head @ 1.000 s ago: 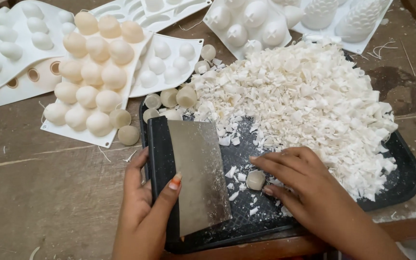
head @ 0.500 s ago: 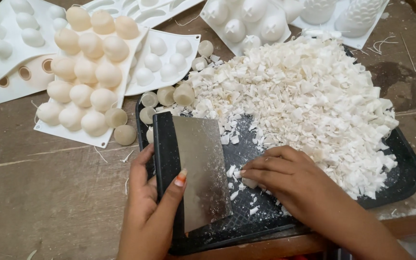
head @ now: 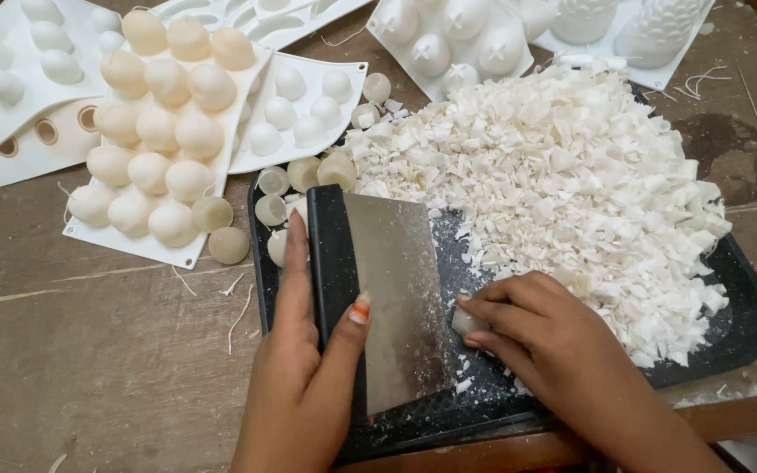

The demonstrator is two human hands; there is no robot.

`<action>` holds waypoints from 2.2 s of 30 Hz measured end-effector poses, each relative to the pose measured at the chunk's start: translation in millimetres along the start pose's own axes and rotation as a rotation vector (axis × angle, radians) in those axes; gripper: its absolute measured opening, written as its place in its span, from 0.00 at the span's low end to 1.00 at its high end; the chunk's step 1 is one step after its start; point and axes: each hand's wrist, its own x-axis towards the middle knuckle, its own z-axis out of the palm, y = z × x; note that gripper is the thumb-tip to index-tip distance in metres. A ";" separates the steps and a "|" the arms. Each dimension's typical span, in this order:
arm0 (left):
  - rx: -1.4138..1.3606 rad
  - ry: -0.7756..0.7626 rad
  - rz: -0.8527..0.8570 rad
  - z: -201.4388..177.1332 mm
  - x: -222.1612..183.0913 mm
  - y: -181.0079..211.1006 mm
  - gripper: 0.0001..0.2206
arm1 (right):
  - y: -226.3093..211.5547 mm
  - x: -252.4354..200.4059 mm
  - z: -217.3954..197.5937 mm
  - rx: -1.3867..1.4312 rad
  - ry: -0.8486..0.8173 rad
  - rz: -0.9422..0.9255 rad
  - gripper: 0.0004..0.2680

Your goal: Scraping and shaving wax pieces using a bench scraper in a production area.

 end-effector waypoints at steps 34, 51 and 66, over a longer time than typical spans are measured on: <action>0.744 -0.432 -0.252 54.2 45.1 45.3 0.44 | 1.7 -2.2 1.7 -0.040 0.004 0.040 0.11; 0.369 -0.073 -0.127 11.7 10.5 22.6 0.35 | -3.3 -3.7 -1.3 0.022 0.059 -0.029 0.09; 0.448 -0.118 -0.228 22.3 12.8 40.6 0.37 | -4.8 -3.2 -1.0 0.001 0.047 0.003 0.10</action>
